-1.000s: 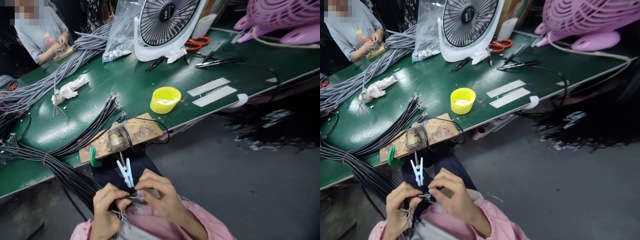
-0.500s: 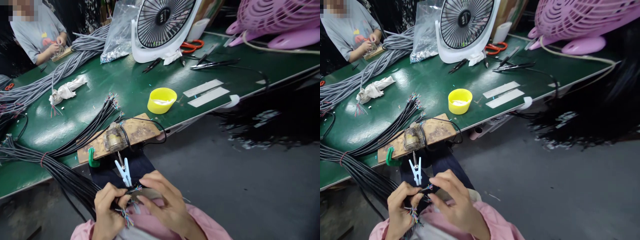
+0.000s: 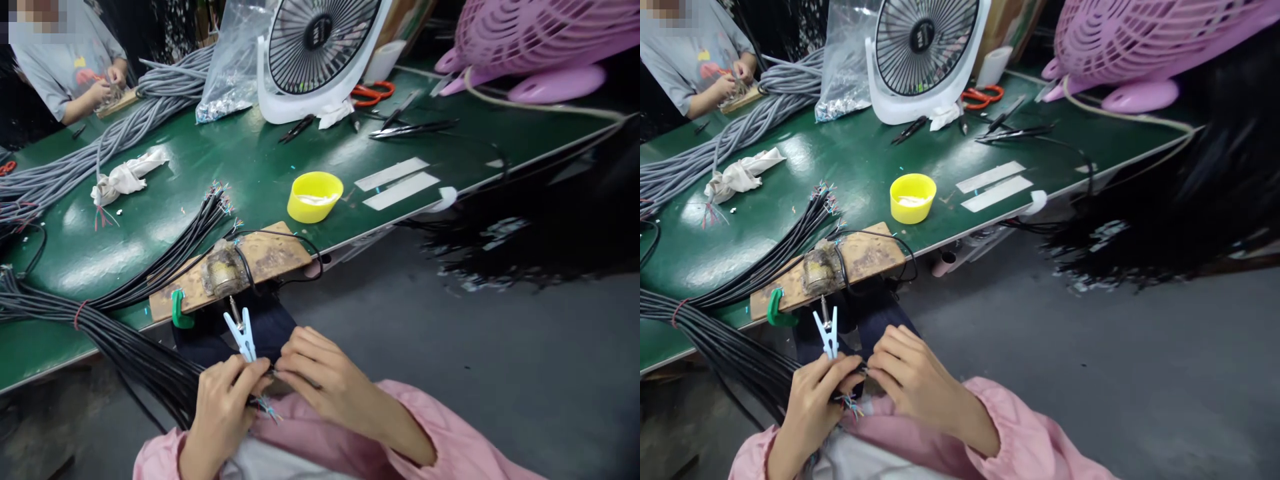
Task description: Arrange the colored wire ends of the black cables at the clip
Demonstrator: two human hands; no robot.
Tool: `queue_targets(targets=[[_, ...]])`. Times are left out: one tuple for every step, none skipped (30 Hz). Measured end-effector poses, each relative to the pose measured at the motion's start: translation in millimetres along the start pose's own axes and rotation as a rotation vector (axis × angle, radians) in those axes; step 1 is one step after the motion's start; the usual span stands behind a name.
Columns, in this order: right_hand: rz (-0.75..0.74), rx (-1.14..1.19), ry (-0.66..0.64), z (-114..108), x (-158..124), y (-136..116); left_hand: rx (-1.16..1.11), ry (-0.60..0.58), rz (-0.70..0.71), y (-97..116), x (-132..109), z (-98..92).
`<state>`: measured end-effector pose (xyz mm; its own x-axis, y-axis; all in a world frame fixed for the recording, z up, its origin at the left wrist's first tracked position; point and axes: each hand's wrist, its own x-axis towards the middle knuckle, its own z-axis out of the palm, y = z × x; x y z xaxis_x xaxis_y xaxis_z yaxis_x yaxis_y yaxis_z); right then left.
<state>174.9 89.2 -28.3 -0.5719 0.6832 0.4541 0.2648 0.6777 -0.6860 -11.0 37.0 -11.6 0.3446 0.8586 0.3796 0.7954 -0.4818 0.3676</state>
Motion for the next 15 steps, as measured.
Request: queue_targets(targets=[[0.041,0.018,-0.019,2,-2,-1,0.008,-0.012,0.057,0,2,0.4],[0.088,0.037,-0.042,3,-4,-1,0.011,-0.027,0.107,0,4,0.7],[0.136,0.052,-0.067,4,-6,-2,0.011,-0.043,0.146,0,6,0.9],[0.180,0.057,-0.092,5,-7,-2,0.009,-0.054,0.174,0,9,1.0],[0.213,0.049,-0.119,5,-6,-3,0.009,-0.059,0.191,-1,11,1.1],[0.231,0.027,-0.148,4,-5,-4,0.011,-0.064,0.202,-1,13,1.1],[0.233,-0.006,-0.183,3,-2,-5,0.013,-0.067,0.212,-2,14,1.0],[0.221,-0.046,-0.223,2,1,-6,0.015,-0.070,0.221,-3,16,0.7],[0.198,-0.085,-0.269,0,6,-7,0.017,-0.071,0.234,-4,16,0.3],[0.167,-0.118,-0.317,-1,10,-7,0.019,-0.072,0.248,-6,17,-0.3],[0.131,-0.138,-0.366,-3,15,-7,0.023,-0.075,0.267,-7,16,-1.0],[0.092,-0.137,-0.414,-4,20,-6,0.032,-0.079,0.285,-9,16,-1.8],[0.053,-0.110,-0.460,-5,25,-4,0.043,-0.077,0.305,-10,14,-2.6],[0.019,-0.051,-0.501,-5,29,0,0.052,-0.077,0.333,-12,11,-3.5],[0.001,0.044,-0.536,-5,33,4,0.063,-0.074,0.350,-13,8,-4.2]])
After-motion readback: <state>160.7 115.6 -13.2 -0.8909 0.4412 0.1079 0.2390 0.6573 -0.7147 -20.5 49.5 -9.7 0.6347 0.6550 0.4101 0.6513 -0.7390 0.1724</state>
